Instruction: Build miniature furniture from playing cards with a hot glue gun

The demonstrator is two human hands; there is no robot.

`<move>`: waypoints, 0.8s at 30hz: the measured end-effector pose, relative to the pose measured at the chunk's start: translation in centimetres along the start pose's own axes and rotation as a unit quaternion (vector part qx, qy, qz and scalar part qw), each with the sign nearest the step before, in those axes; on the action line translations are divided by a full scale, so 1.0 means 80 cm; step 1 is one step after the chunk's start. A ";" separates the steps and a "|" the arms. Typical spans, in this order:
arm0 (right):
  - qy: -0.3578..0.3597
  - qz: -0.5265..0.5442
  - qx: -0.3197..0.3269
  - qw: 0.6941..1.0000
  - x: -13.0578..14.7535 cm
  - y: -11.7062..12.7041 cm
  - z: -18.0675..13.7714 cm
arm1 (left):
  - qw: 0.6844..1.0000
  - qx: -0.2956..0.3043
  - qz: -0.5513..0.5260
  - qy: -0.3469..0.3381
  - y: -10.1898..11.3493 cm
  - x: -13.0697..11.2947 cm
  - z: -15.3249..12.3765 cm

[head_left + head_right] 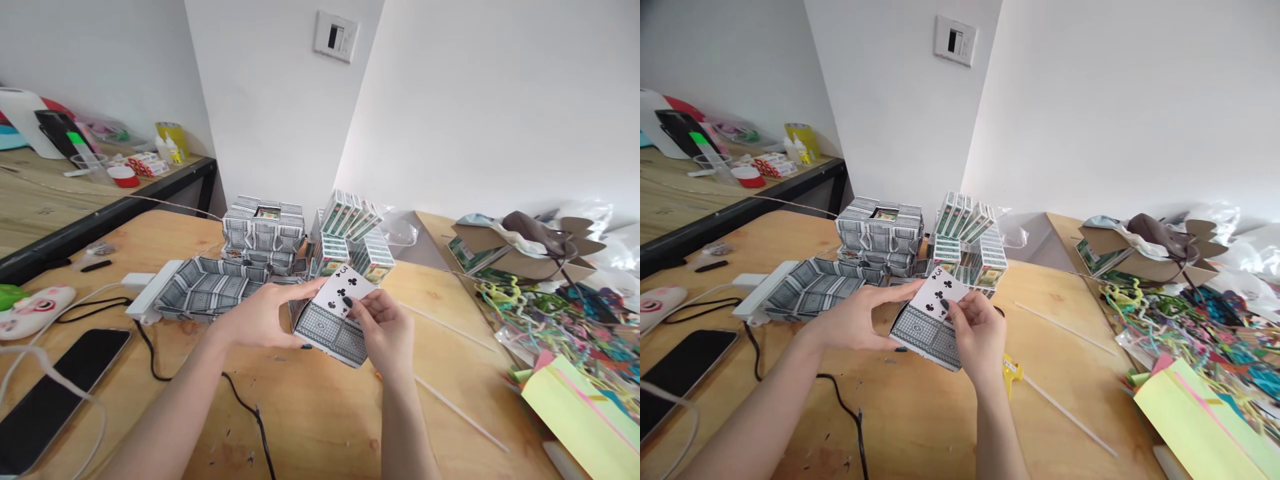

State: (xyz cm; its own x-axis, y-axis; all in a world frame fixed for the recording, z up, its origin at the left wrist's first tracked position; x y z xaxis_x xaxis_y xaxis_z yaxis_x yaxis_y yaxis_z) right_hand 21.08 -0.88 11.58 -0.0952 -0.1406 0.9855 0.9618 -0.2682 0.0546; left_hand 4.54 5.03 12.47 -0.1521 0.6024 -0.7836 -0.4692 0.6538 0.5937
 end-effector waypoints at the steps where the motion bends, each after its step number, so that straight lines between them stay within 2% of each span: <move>1: 0.002 -0.004 0.000 1.000 0.000 0.000 0.000 | 1.000 0.000 -0.002 0.002 0.000 0.001 0.000; 6: 0.012 -0.035 0.010 0.999 0.000 0.000 0.001 | 1.000 0.000 0.006 0.007 0.001 0.000 0.000; 10: 0.021 -0.097 0.054 0.994 0.004 -0.002 0.001 | 1.000 -0.016 -0.001 0.016 0.004 -0.004 0.002; 15: 0.067 -0.254 0.097 0.960 0.016 -0.008 -0.006 | 0.998 -0.047 -0.030 0.012 0.006 -0.005 0.005; 18: 0.105 -0.303 0.125 0.939 0.021 -0.016 -0.011 | 0.996 -0.053 -0.066 0.003 0.005 -0.005 0.006; 24: 0.074 -0.352 0.131 0.924 0.017 -0.010 -0.015 | 0.991 -0.033 -0.126 0.005 -0.004 -0.005 0.011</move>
State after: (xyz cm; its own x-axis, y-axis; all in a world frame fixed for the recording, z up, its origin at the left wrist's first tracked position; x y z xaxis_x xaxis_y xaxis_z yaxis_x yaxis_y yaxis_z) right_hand 19.89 -1.98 12.66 -0.7364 -0.1526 0.6591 0.6752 -0.1065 0.7299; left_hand 5.57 4.96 12.77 -0.0313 0.4181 -0.9079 -0.5492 0.7517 0.3651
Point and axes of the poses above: each hand's wrist, its own z-axis towards the middle knuckle, its own y-axis out of the back of the hand, x = y × z, the point moved 7 cm from there along z, towards the middle knuckle, and after that the axes turned 9 degrees about x, right-handed, at the moved point
